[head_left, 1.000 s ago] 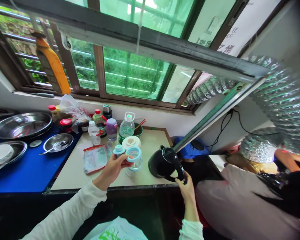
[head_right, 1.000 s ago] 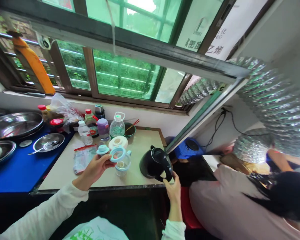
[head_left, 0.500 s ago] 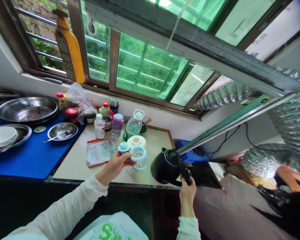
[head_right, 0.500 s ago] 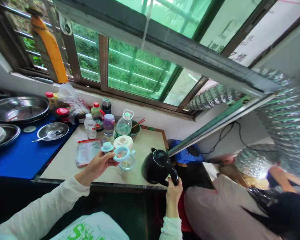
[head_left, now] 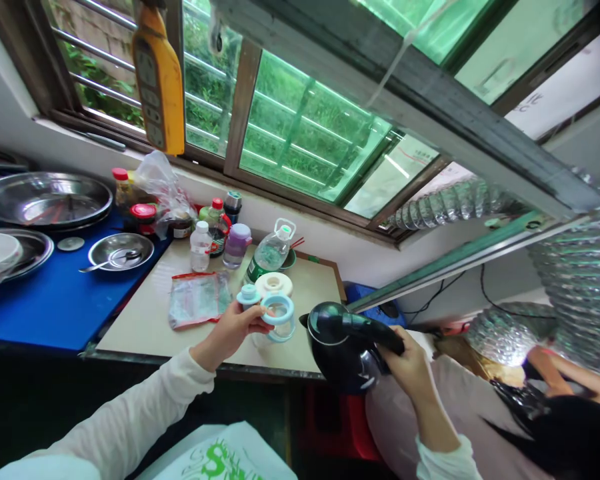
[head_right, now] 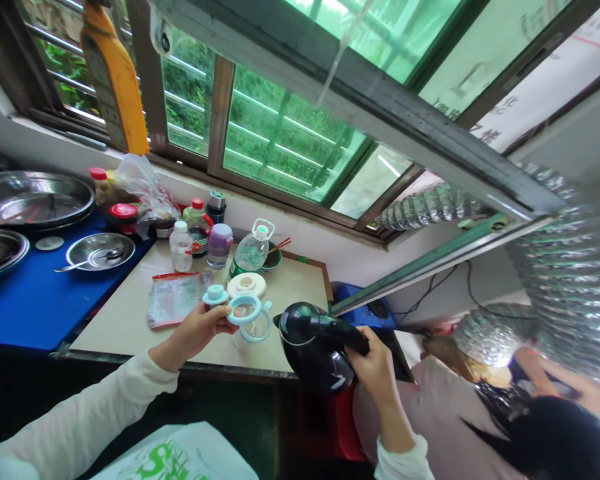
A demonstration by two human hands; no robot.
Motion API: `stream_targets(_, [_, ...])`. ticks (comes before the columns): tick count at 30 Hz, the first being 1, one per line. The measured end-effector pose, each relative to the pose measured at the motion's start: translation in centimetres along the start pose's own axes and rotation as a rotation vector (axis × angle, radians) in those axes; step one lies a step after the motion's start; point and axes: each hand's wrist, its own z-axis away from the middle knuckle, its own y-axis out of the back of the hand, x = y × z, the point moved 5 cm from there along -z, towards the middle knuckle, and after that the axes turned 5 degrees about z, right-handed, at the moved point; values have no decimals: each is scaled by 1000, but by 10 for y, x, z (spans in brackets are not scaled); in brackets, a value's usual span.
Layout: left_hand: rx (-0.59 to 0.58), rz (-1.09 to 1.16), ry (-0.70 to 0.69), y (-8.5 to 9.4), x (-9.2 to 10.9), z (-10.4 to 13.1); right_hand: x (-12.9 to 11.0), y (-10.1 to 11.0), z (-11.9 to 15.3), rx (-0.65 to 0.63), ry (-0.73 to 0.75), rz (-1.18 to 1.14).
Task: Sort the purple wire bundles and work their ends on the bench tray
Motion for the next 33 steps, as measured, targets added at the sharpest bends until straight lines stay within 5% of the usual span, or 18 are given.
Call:
stream_targets(10, [16,22,-22,3,7,5,-67,4,-31,-198,290,286])
stream_targets(33, [0,44,-3,7,-2,2,-107,3,-55,-315,421,668])
